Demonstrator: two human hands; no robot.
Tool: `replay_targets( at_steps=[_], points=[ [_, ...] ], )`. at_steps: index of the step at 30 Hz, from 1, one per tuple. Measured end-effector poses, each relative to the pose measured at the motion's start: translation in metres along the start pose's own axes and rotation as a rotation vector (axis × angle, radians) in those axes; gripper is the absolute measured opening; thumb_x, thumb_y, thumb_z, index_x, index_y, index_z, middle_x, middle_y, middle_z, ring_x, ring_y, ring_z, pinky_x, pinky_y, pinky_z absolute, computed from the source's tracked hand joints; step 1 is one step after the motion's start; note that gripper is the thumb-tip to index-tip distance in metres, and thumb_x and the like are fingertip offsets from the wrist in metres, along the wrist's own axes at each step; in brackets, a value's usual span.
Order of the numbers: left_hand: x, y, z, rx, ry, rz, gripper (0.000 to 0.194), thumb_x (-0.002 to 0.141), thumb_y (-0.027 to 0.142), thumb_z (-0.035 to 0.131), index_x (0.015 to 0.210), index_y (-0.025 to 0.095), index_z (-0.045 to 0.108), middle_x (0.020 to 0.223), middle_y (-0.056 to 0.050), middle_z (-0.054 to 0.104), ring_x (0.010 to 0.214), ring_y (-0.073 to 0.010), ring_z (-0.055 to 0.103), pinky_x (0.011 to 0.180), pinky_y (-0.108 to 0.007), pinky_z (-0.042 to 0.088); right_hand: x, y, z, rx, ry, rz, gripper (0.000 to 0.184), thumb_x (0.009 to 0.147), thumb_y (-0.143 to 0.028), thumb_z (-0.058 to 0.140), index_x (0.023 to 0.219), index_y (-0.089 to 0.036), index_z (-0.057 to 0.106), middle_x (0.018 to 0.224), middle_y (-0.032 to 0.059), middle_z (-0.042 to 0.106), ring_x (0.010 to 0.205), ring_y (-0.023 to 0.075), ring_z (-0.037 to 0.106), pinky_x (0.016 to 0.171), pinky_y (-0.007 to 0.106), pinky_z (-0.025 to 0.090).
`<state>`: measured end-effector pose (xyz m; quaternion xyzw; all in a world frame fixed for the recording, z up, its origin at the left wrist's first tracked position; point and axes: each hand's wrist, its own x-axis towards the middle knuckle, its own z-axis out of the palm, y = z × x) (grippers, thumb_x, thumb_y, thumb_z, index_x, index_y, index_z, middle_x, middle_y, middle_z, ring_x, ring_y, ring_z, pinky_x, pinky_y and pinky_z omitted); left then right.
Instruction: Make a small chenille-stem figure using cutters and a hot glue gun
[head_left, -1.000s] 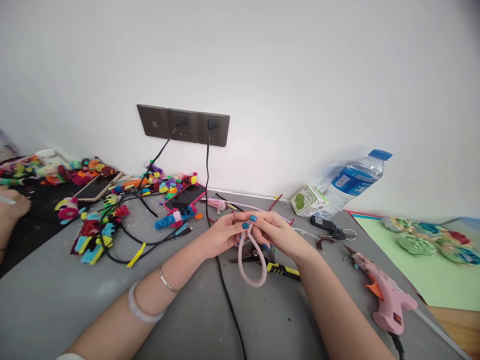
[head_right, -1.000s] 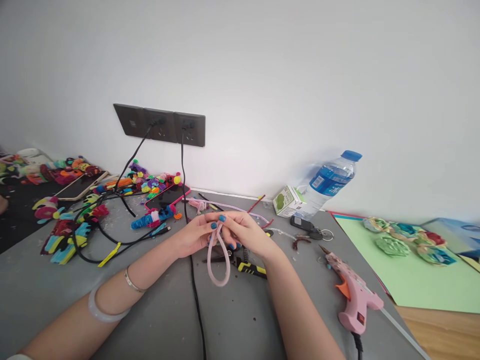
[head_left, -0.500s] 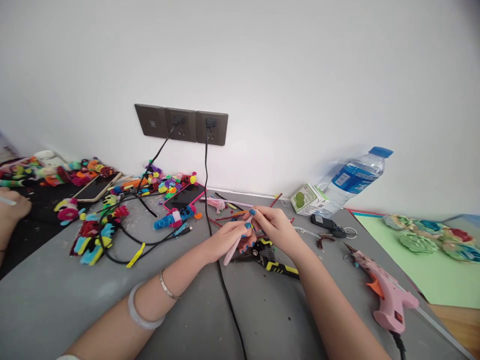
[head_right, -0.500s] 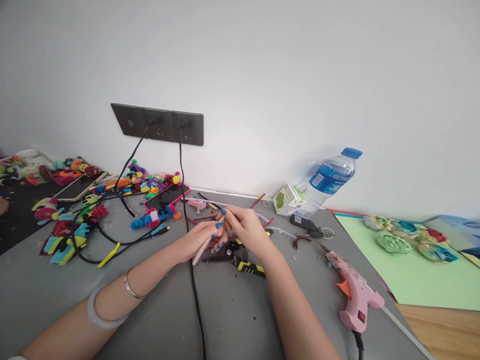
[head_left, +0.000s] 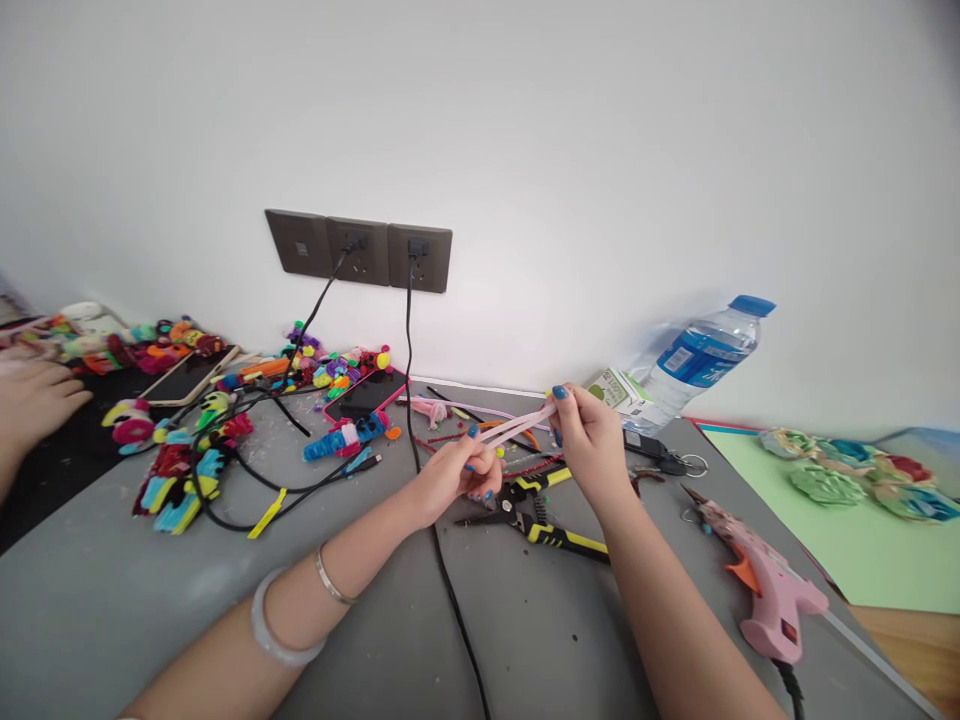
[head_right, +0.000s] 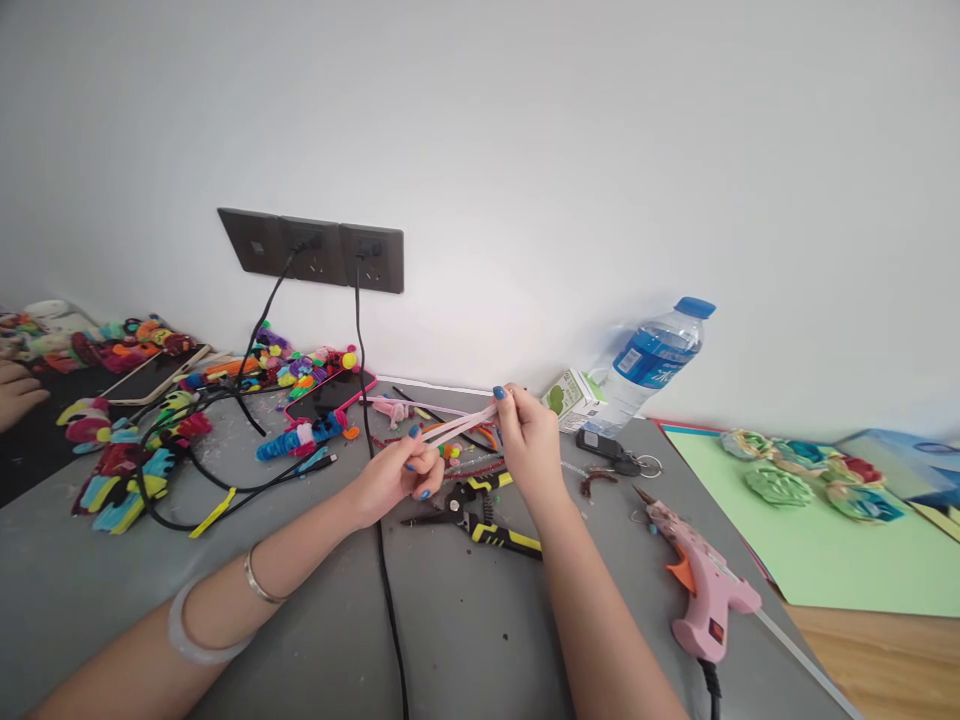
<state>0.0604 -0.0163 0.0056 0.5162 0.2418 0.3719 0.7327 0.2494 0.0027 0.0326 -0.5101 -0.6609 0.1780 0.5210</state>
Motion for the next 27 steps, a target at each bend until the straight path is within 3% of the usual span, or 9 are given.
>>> replay_targets(
  at_steps=[6, 11, 14, 19, 23, 27],
  points=[
    [0.000, 0.004, -0.002, -0.037, 0.097, -0.014, 0.043, 0.087, 0.054, 0.050, 0.065, 0.020, 0.035, 0.060, 0.002, 0.045, 0.053, -0.0095, 0.034, 0.055, -0.025, 0.028, 0.000, 0.001, 0.000, -0.021, 0.017, 0.006, 0.048, 0.097, -0.054, 0.040, 0.063, -0.020, 0.045, 0.054, -0.0035, 0.038, 0.051, 0.0117, 0.035, 0.052, 0.027, 0.027],
    [0.000, 0.004, -0.001, 0.009, 0.002, -0.047, 0.042, 0.085, 0.055, 0.055, 0.070, 0.018, 0.041, 0.069, -0.002, 0.060, 0.052, -0.0083, 0.040, 0.053, -0.024, 0.029, 0.003, 0.003, -0.001, 0.102, 0.064, 0.054, 0.048, 0.095, -0.055, 0.042, 0.062, -0.021, 0.043, 0.051, -0.0045, 0.037, 0.047, 0.0108, 0.035, 0.049, 0.027, 0.029],
    [0.001, 0.001, -0.003, 0.126, 0.001, -0.017, 0.044, 0.087, 0.055, 0.051, 0.064, 0.019, 0.041, 0.067, -0.007, 0.065, 0.051, -0.0096, 0.042, 0.051, -0.025, 0.030, 0.004, 0.006, 0.001, 0.145, 0.065, 0.080, 0.048, 0.095, -0.056, 0.044, 0.062, -0.021, 0.044, 0.051, -0.0051, 0.035, 0.047, 0.0107, 0.035, 0.048, 0.026, 0.028],
    [-0.001, -0.006, -0.009, 0.425, 0.038, 0.105, 0.054, 0.095, 0.052, 0.034, 0.054, 0.019, 0.046, 0.050, -0.005, 0.060, 0.047, -0.0117, 0.042, 0.053, -0.026, 0.034, 0.003, 0.009, 0.003, 0.149, 0.071, 0.124, 0.049, 0.093, -0.058, 0.045, 0.061, -0.022, 0.041, 0.050, -0.0056, 0.033, 0.046, 0.0105, 0.033, 0.046, 0.026, 0.027],
    [-0.006, -0.005, -0.012, 0.703, 0.034, 0.209, 0.055, 0.098, 0.043, 0.032, 0.054, 0.017, 0.053, 0.053, -0.004, 0.062, 0.056, -0.0129, 0.053, 0.068, -0.025, 0.041, 0.003, 0.011, 0.003, 0.150, 0.059, 0.131, 0.050, 0.092, -0.060, 0.046, 0.061, -0.021, 0.042, 0.051, -0.0053, 0.034, 0.047, 0.0106, 0.033, 0.047, 0.026, 0.027],
    [-0.007, -0.001, -0.011, 0.769, 0.035, 0.230, 0.056, 0.099, 0.040, 0.029, 0.054, 0.018, 0.055, 0.056, -0.004, 0.065, 0.056, -0.0129, 0.054, 0.069, -0.025, 0.042, 0.004, 0.012, 0.002, 0.168, 0.053, 0.143, 0.050, 0.091, -0.061, 0.046, 0.061, -0.021, 0.044, 0.051, -0.0048, 0.036, 0.047, 0.0107, 0.033, 0.046, 0.026, 0.027]
  ],
)
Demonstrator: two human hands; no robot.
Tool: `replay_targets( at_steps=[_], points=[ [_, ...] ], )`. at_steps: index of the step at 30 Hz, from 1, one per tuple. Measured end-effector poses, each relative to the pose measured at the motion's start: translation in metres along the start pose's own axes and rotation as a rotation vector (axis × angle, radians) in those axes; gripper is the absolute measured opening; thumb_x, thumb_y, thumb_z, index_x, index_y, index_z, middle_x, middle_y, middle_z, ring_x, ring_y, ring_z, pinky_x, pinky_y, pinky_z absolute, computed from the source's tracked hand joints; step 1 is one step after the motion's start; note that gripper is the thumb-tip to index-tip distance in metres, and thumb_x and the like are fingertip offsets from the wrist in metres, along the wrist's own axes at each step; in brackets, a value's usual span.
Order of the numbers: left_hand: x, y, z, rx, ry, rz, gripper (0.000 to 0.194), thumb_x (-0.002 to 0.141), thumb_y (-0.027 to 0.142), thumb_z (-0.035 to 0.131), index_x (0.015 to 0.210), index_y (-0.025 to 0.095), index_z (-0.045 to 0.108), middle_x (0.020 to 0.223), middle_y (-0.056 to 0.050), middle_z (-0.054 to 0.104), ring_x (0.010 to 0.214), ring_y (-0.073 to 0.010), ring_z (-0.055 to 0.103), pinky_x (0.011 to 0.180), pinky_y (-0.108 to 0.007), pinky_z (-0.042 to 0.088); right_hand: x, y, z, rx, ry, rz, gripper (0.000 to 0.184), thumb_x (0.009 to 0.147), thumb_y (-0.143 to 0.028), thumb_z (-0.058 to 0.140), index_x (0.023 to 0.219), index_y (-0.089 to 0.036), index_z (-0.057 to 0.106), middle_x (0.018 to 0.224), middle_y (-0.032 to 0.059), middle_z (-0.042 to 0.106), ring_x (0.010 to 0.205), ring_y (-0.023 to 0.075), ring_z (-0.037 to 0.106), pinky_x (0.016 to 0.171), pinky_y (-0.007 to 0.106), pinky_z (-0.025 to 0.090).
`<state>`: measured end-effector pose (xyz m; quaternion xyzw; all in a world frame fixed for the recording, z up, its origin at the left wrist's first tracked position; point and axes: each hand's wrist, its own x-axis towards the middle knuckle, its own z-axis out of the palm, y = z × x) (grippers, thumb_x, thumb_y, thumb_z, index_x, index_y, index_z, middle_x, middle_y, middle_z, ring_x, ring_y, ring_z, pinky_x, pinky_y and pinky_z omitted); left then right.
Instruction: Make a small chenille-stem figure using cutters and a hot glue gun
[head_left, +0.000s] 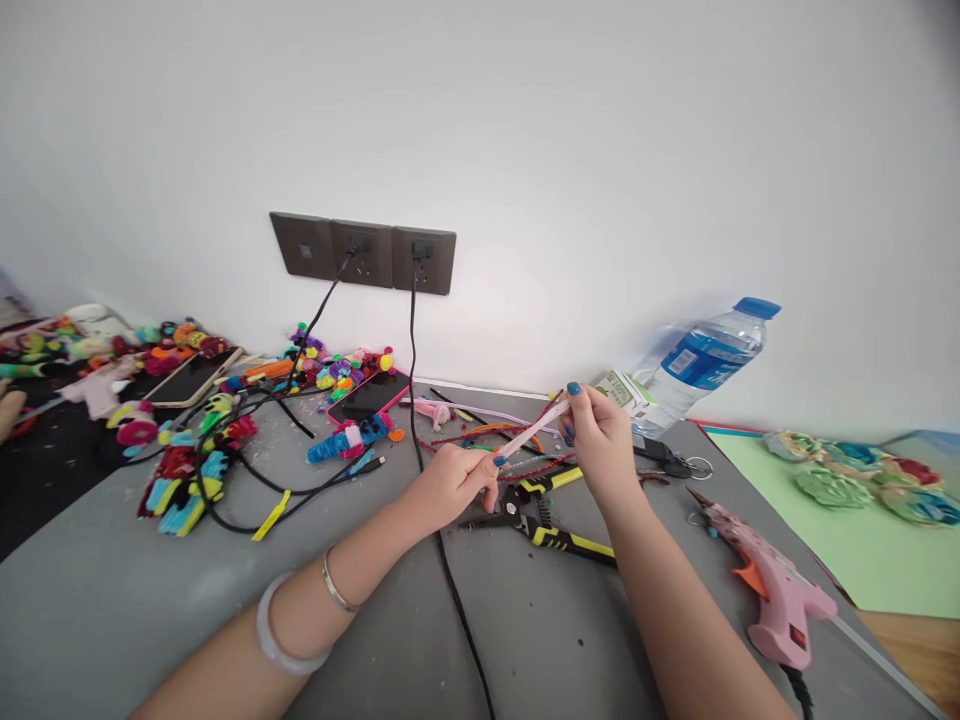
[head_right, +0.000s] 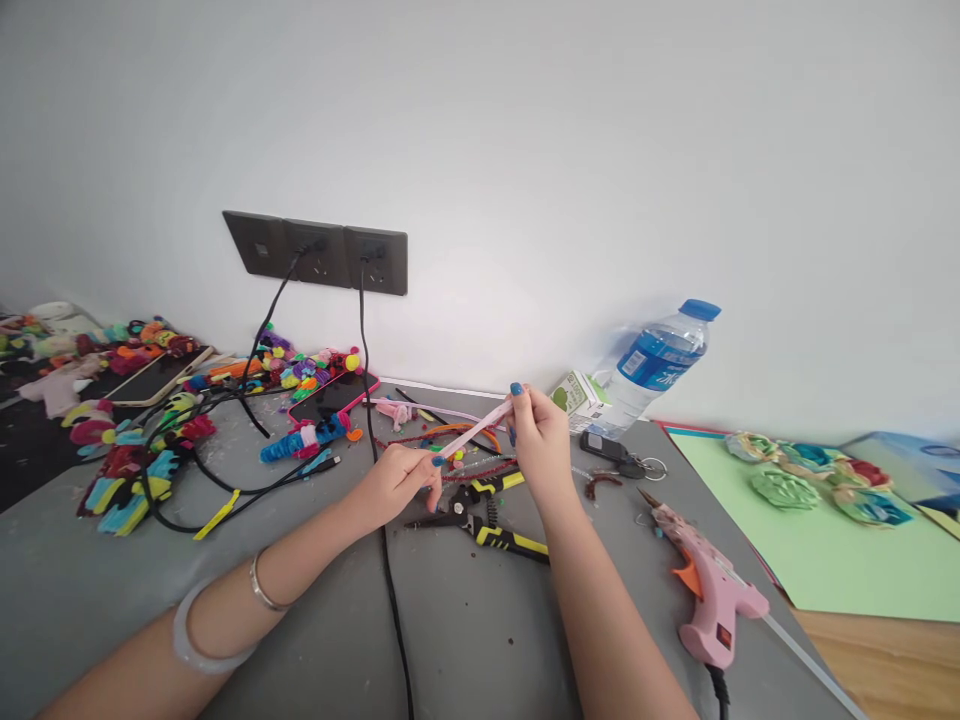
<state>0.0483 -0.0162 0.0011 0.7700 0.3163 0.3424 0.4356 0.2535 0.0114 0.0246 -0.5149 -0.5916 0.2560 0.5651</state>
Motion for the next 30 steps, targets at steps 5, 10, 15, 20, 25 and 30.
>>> replay_targets(
  at_steps=[5, 10, 15, 20, 25, 30],
  points=[
    [0.001, 0.001, 0.003, -0.152, 0.048, -0.038, 0.049, 0.096, 0.044, 0.036, 0.056, 0.019, 0.047, 0.057, -0.005, 0.067, 0.054, -0.0135, 0.054, 0.065, -0.026, 0.042, 0.000, -0.003, -0.001, -0.017, -0.006, 0.003, 0.051, 0.091, -0.061, 0.047, 0.059, -0.021, 0.044, 0.050, -0.0044, 0.036, 0.046, 0.0108, 0.032, 0.047, 0.027, 0.027],
    [0.008, -0.005, 0.003, -0.468, 0.345, -0.130, 0.047, 0.089, 0.055, 0.049, 0.058, 0.019, 0.046, 0.061, -0.006, 0.065, 0.053, -0.0123, 0.045, 0.054, -0.025, 0.036, 0.002, -0.009, -0.006, -0.013, -0.151, -0.030, 0.055, 0.090, -0.059, 0.051, 0.052, -0.020, 0.042, 0.048, -0.0032, 0.040, 0.048, 0.0102, 0.035, 0.052, 0.026, 0.031],
    [0.017, -0.016, -0.006, -0.780, 0.702, -0.199, 0.046, 0.075, 0.053, 0.068, 0.058, 0.018, 0.044, 0.057, 0.000, 0.055, 0.054, -0.0098, 0.047, 0.051, -0.021, 0.035, 0.000, -0.015, -0.005, 0.010, -0.580, 0.130, 0.046, 0.082, -0.061, 0.059, 0.064, -0.018, 0.057, 0.051, -0.0022, 0.049, 0.048, 0.0102, 0.039, 0.048, 0.025, 0.030],
    [0.021, -0.016, -0.006, -0.900, 0.769, -0.217, 0.040, 0.066, 0.047, 0.079, 0.071, 0.016, 0.055, 0.069, 0.002, 0.055, 0.058, -0.0068, 0.049, 0.052, -0.019, 0.040, -0.008, -0.017, 0.004, 0.035, -0.858, 0.264, 0.036, 0.083, -0.051, 0.062, 0.078, -0.015, 0.063, 0.055, -0.0021, 0.055, 0.049, 0.0094, 0.043, 0.048, 0.023, 0.030],
    [0.017, -0.008, 0.002, -0.945, 0.511, -0.237, 0.038, 0.066, 0.038, 0.083, 0.075, 0.016, 0.053, 0.069, 0.003, 0.059, 0.056, -0.0059, 0.052, 0.052, -0.018, 0.045, -0.011, -0.020, 0.010, 0.089, -0.906, 0.278, 0.034, 0.087, -0.049, 0.058, 0.083, -0.016, 0.060, 0.057, 0.0001, 0.064, 0.048, 0.0085, 0.041, 0.048, 0.022, 0.028],
    [0.014, -0.005, 0.002, -0.966, 0.426, -0.223, 0.032, 0.069, 0.034, 0.082, 0.085, 0.014, 0.063, 0.076, -0.001, 0.064, 0.066, -0.0094, 0.062, 0.065, -0.022, 0.055, -0.011, -0.022, 0.012, 0.163, -0.837, 0.275, 0.038, 0.087, -0.055, 0.056, 0.087, -0.017, 0.057, 0.058, -0.0007, 0.064, 0.048, 0.0094, 0.046, 0.050, 0.023, 0.033]
  ],
)
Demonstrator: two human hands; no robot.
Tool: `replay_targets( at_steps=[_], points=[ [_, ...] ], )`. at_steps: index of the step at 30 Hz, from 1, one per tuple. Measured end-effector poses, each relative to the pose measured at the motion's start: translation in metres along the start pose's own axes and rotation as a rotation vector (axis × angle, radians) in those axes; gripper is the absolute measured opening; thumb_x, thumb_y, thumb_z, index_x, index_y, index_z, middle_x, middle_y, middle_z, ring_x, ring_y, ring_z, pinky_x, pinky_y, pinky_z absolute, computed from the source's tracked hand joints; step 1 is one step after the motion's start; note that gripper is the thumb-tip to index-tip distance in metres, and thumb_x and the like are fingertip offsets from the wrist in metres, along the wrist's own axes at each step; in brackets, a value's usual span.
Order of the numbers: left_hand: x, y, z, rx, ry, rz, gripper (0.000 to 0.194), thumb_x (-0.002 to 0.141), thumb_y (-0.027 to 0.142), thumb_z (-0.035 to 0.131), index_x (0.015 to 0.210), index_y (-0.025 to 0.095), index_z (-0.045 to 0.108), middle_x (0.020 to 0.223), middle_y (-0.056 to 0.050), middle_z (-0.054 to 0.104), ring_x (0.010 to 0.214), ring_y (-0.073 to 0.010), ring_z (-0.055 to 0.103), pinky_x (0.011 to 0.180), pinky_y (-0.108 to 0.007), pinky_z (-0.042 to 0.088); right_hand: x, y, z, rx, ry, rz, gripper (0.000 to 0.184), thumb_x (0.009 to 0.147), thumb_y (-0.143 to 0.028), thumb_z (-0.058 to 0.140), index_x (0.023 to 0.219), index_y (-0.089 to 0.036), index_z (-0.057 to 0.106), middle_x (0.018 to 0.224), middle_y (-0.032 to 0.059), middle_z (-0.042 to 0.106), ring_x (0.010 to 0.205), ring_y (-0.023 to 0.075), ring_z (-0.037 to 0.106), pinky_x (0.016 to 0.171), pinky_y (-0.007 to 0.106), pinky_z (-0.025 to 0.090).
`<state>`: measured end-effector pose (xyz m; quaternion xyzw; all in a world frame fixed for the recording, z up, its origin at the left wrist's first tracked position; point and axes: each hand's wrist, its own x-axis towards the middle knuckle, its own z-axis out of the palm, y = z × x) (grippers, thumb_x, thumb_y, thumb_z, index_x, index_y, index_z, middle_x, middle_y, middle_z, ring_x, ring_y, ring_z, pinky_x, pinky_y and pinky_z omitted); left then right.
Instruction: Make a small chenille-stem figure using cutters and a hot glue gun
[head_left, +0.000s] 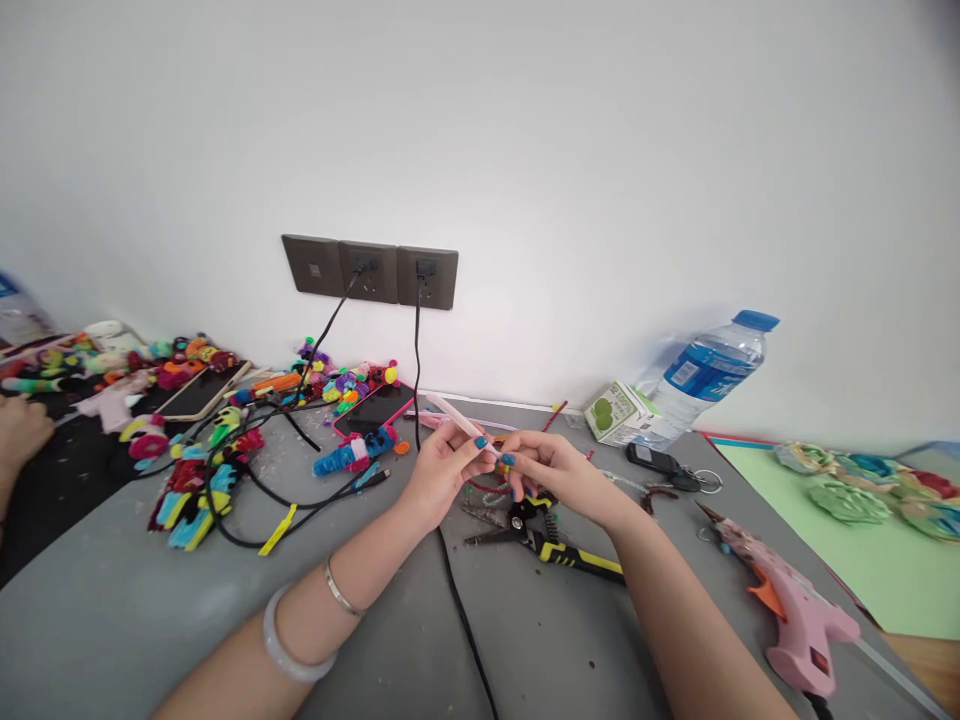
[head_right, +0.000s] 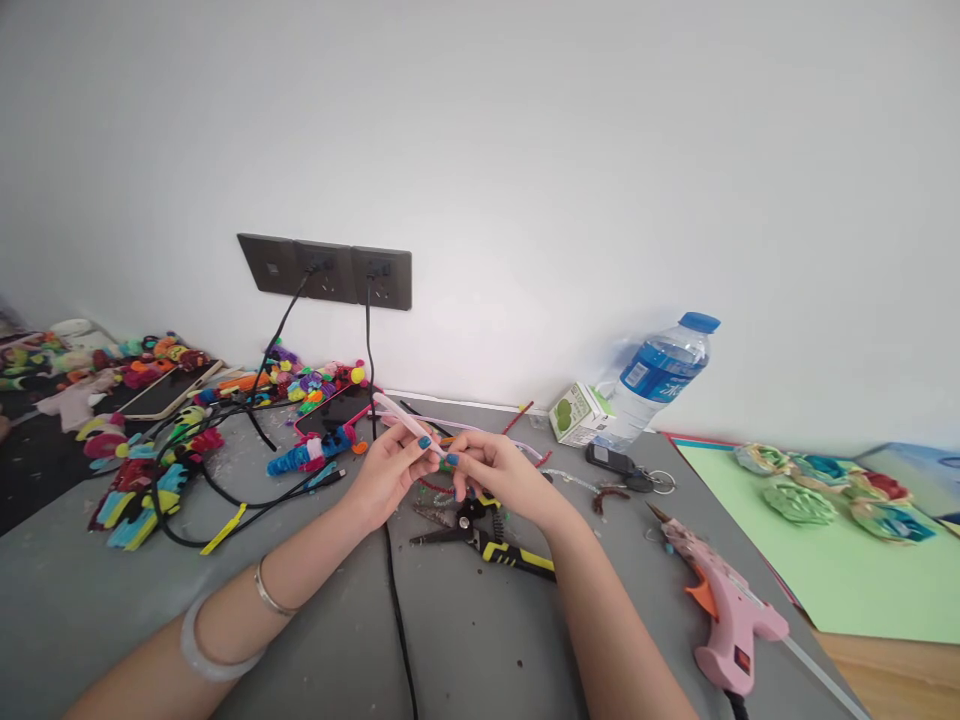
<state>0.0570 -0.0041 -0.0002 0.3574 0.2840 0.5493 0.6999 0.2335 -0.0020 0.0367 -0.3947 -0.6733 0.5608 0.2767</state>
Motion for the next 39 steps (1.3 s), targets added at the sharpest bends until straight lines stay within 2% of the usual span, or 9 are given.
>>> replay_targets(
  at_steps=[4, 9, 15, 20, 24, 29, 32, 35, 39],
  points=[
    [0.002, 0.000, -0.002, 0.016, 0.018, 0.012, 0.029, 0.068, 0.033, 0.082, 0.082, 0.014, 0.067, 0.077, -0.002, 0.066, 0.071, -0.0105, 0.063, 0.068, -0.022, 0.055, 0.003, 0.003, 0.003, 0.046, 0.002, 0.000, 0.038, 0.086, -0.055, 0.057, 0.086, -0.017, 0.054, 0.056, -0.0018, 0.063, 0.048, 0.0095, 0.049, 0.050, 0.022, 0.035],
    [0.002, 0.002, 0.000, 0.045, 0.026, 0.031, 0.028, 0.066, 0.034, 0.083, 0.077, 0.014, 0.066, 0.073, 0.000, 0.064, 0.068, -0.0102, 0.061, 0.069, -0.024, 0.054, 0.004, 0.006, 0.009, 0.039, -0.072, 0.031, 0.031, 0.089, -0.049, 0.056, 0.086, -0.019, 0.051, 0.055, -0.0024, 0.065, 0.046, 0.0095, 0.050, 0.051, 0.022, 0.036],
    [0.004, 0.004, -0.003, 0.026, 0.038, 0.065, 0.028, 0.069, 0.035, 0.080, 0.081, 0.015, 0.064, 0.074, 0.001, 0.061, 0.070, -0.0106, 0.060, 0.071, -0.025, 0.053, 0.003, 0.007, 0.008, -0.018, -0.099, -0.007, 0.033, 0.090, -0.049, 0.054, 0.083, -0.017, 0.056, 0.069, 0.0013, 0.067, 0.059, 0.0110, 0.054, 0.060, 0.024, 0.043],
    [0.008, 0.005, -0.009, 0.024, 0.070, 0.137, 0.026, 0.074, 0.036, 0.076, 0.080, 0.018, 0.058, 0.070, 0.003, 0.058, 0.069, -0.0091, 0.058, 0.068, -0.022, 0.051, 0.002, 0.011, 0.005, -0.156, -0.043, 0.032, 0.033, 0.092, -0.046, 0.051, 0.079, -0.017, 0.056, 0.072, 0.0025, 0.066, 0.062, 0.0122, 0.053, 0.058, 0.024, 0.041],
    [0.009, 0.003, -0.012, 0.079, 0.069, 0.115, 0.028, 0.076, 0.039, 0.074, 0.086, 0.019, 0.057, 0.068, 0.004, 0.057, 0.065, -0.0099, 0.058, 0.065, -0.023, 0.052, 0.002, 0.013, 0.002, -0.266, -0.018, 0.071, 0.029, 0.091, -0.042, 0.050, 0.077, -0.018, 0.056, 0.068, 0.0018, 0.066, 0.061, 0.0131, 0.052, 0.057, 0.025, 0.040],
    [0.006, 0.002, -0.010, 0.124, 0.053, 0.079, 0.032, 0.077, 0.043, 0.072, 0.087, 0.019, 0.053, 0.071, 0.003, 0.058, 0.061, -0.0105, 0.058, 0.054, -0.022, 0.048, -0.006, 0.006, -0.010, -0.363, 0.056, 0.083, 0.029, 0.084, -0.042, 0.057, 0.067, -0.018, 0.052, 0.058, -0.0039, 0.051, 0.054, 0.0103, 0.043, 0.051, 0.022, 0.032],
    [0.005, 0.003, -0.008, 0.158, 0.043, 0.081, 0.031, 0.080, 0.043, 0.068, 0.086, 0.019, 0.050, 0.072, 0.003, 0.058, 0.051, -0.0072, 0.051, 0.045, -0.019, 0.040, -0.017, 0.002, -0.021, -0.453, 0.057, 0.232, 0.030, 0.078, -0.040, 0.063, 0.060, -0.018, 0.051, 0.053, -0.0044, 0.048, 0.049, 0.0095, 0.040, 0.047, 0.023, 0.029],
    [0.005, 0.002, -0.006, 0.179, 0.043, 0.096, 0.026, 0.083, 0.040, 0.065, 0.086, 0.019, 0.049, 0.068, 0.006, 0.053, 0.044, -0.0034, 0.041, 0.043, -0.018, 0.032, -0.028, 0.002, -0.030, -0.474, -0.035, 0.456, 0.025, 0.074, -0.035, 0.065, 0.057, -0.019, 0.055, 0.052, -0.0013, 0.058, 0.043, 0.0102, 0.044, 0.045, 0.024, 0.034],
    [0.005, 0.003, -0.005, 0.180, 0.071, 0.089, 0.021, 0.083, 0.035, 0.062, 0.085, 0.019, 0.049, 0.064, 0.007, 0.044, 0.041, -0.0016, 0.031, 0.044, -0.018, 0.026, -0.037, 0.005, -0.035, -0.451, -0.135, 0.589, 0.023, 0.070, -0.031, 0.066, 0.051, -0.020, 0.058, 0.054, 0.0014, 0.066, 0.042, 0.0116, 0.050, 0.046, 0.025, 0.037]
  ],
)
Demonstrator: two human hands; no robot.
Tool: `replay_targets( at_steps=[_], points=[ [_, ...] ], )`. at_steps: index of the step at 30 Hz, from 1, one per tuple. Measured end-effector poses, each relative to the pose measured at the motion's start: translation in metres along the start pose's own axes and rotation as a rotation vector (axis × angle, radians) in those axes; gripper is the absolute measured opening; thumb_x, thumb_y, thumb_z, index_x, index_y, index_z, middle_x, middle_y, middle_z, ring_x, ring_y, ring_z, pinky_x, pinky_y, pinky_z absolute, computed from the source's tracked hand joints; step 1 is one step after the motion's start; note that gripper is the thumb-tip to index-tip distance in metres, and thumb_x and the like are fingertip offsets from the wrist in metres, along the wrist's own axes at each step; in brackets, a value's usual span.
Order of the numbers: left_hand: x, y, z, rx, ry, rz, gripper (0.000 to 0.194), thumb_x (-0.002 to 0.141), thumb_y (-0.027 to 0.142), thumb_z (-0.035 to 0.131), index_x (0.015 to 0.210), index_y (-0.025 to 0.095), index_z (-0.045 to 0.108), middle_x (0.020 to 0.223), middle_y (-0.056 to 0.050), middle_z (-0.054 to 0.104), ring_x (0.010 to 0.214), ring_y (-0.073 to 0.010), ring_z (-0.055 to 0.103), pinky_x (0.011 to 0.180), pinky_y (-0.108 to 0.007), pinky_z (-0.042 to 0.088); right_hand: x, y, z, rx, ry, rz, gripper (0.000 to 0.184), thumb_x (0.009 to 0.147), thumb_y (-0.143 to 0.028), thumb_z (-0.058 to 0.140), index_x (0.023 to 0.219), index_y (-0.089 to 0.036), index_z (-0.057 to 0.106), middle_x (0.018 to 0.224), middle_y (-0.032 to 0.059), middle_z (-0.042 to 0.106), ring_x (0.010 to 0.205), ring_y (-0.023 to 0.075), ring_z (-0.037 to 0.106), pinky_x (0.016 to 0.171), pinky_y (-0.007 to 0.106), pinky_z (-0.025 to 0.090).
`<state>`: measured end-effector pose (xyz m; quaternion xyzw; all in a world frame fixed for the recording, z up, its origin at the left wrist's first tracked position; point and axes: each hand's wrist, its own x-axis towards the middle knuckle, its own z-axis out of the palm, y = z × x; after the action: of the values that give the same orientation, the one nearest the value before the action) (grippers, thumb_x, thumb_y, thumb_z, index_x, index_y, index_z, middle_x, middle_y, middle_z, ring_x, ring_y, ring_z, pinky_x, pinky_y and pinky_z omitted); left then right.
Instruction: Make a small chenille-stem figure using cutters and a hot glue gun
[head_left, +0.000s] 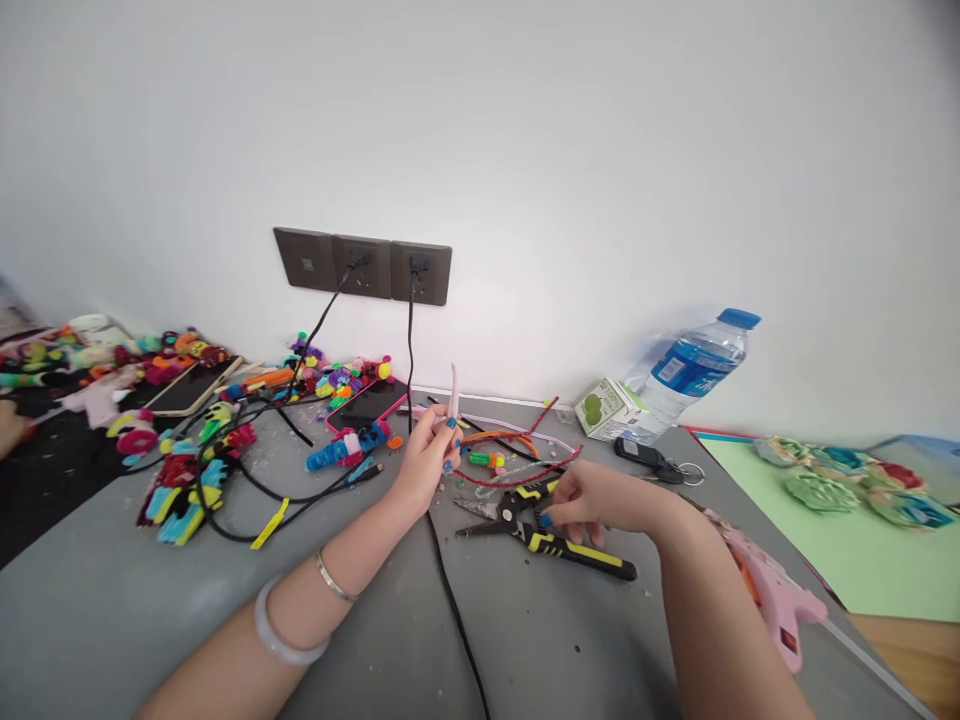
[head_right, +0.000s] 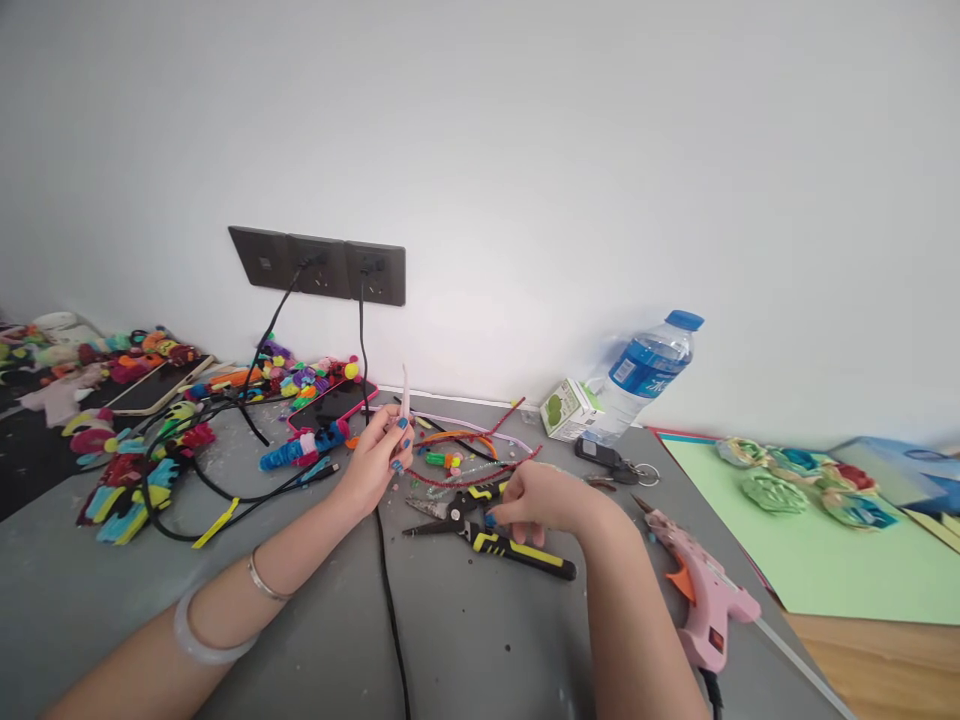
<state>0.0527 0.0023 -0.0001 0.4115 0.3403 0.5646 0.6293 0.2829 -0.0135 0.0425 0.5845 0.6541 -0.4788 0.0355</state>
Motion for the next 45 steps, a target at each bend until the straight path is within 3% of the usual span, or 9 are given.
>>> replay_targets(
  at_steps=[3, 7, 12, 22, 28, 31, 37, 41, 45],
  points=[
    [0.001, 0.001, 0.000, -0.004, 0.033, -0.017, 0.016, 0.081, 0.031, 0.060, 0.083, 0.019, 0.050, 0.061, 0.008, 0.037, 0.042, -0.0020, 0.027, 0.045, -0.018, 0.023, -0.001, -0.004, 0.005, -0.083, -0.027, 0.044, 0.014, 0.061, -0.026, 0.071, 0.052, -0.021, 0.062, 0.053, 0.0004, 0.064, 0.046, 0.0146, 0.055, 0.046, 0.025, 0.038],
    [0.002, -0.001, -0.001, 0.025, 0.059, -0.005, 0.013, 0.079, 0.028, 0.058, 0.081, 0.018, 0.051, 0.062, 0.008, 0.036, 0.043, -0.0028, 0.025, 0.045, -0.019, 0.023, -0.002, -0.023, 0.020, -0.348, 0.134, 0.091, 0.022, 0.045, -0.019, 0.080, 0.052, -0.022, 0.059, 0.057, 0.0007, 0.063, 0.049, 0.0163, 0.053, 0.045, 0.025, 0.033],
    [0.002, -0.004, -0.003, 0.076, 0.034, 0.018, 0.014, 0.078, 0.030, 0.059, 0.082, 0.018, 0.053, 0.065, 0.006, 0.041, 0.046, -0.0035, 0.027, 0.046, -0.020, 0.023, -0.004, -0.034, 0.026, -0.476, 0.194, 0.128, 0.024, 0.048, -0.013, 0.077, 0.057, -0.021, 0.055, 0.067, 0.0025, 0.062, 0.058, 0.0181, 0.056, 0.049, 0.026, 0.031],
    [0.002, -0.003, -0.003, 0.091, 0.041, 0.005, 0.014, 0.079, 0.030, 0.059, 0.083, 0.018, 0.053, 0.066, 0.006, 0.043, 0.046, -0.0034, 0.030, 0.046, -0.019, 0.024, -0.028, -0.030, 0.006, -0.118, 0.059, -0.171, 0.008, 0.070, -0.021, 0.064, 0.067, -0.020, 0.056, 0.063, -0.0010, 0.061, 0.057, 0.0132, 0.050, 0.049, 0.023, 0.032],
    [0.002, -0.006, -0.005, 0.146, 0.070, -0.019, 0.014, 0.079, 0.031, 0.057, 0.084, 0.019, 0.053, 0.069, 0.005, 0.046, 0.048, -0.0043, 0.034, 0.046, -0.018, 0.025, -0.044, -0.028, -0.009, 0.051, -0.052, -0.285, 0.015, 0.079, -0.032, 0.064, 0.082, -0.018, 0.060, 0.066, -0.0032, 0.051, 0.057, 0.0096, 0.039, 0.051, 0.022, 0.031],
    [0.002, -0.006, -0.005, 0.154, 0.086, -0.026, 0.014, 0.079, 0.031, 0.057, 0.085, 0.020, 0.054, 0.070, 0.005, 0.047, 0.049, -0.0047, 0.037, 0.045, -0.018, 0.025, -0.049, -0.026, -0.016, 0.129, -0.018, -0.394, 0.025, 0.083, -0.040, 0.061, 0.096, -0.018, 0.063, 0.071, -0.0019, 0.052, 0.059, 0.0100, 0.039, 0.052, 0.022, 0.031],
    [0.003, -0.004, -0.004, 0.115, 0.068, -0.017, 0.015, 0.080, 0.032, 0.057, 0.084, 0.019, 0.051, 0.067, 0.006, 0.043, 0.047, -0.0035, 0.031, 0.047, -0.018, 0.025, -0.039, -0.024, -0.016, 0.113, 0.233, -0.450, 0.020, 0.087, -0.035, 0.055, 0.086, -0.018, 0.065, 0.074, 0.0009, 0.055, 0.068, 0.0141, 0.047, 0.058, 0.024, 0.037],
    [0.003, -0.003, -0.004, 0.114, 0.078, -0.014, 0.016, 0.081, 0.033, 0.057, 0.084, 0.019, 0.051, 0.066, 0.007, 0.041, 0.047, -0.0038, 0.030, 0.047, -0.019, 0.025, -0.029, -0.028, -0.011, 0.142, 0.154, -0.587, 0.019, 0.084, -0.029, 0.055, 0.093, -0.017, 0.067, 0.091, 0.0018, 0.064, 0.086, 0.0189, 0.055, 0.075, 0.027, 0.043],
    [0.003, -0.001, -0.004, 0.103, 0.081, -0.006, 0.018, 0.081, 0.035, 0.058, 0.083, 0.019, 0.049, 0.066, 0.007, 0.041, 0.047, -0.0041, 0.030, 0.047, -0.019, 0.025, -0.024, -0.028, -0.007, 0.193, 0.106, -0.526, 0.024, 0.079, -0.027, 0.059, 0.098, -0.017, 0.068, 0.095, 0.0031, 0.069, 0.094, 0.0242, 0.059, 0.082, 0.032, 0.046]
  ],
)
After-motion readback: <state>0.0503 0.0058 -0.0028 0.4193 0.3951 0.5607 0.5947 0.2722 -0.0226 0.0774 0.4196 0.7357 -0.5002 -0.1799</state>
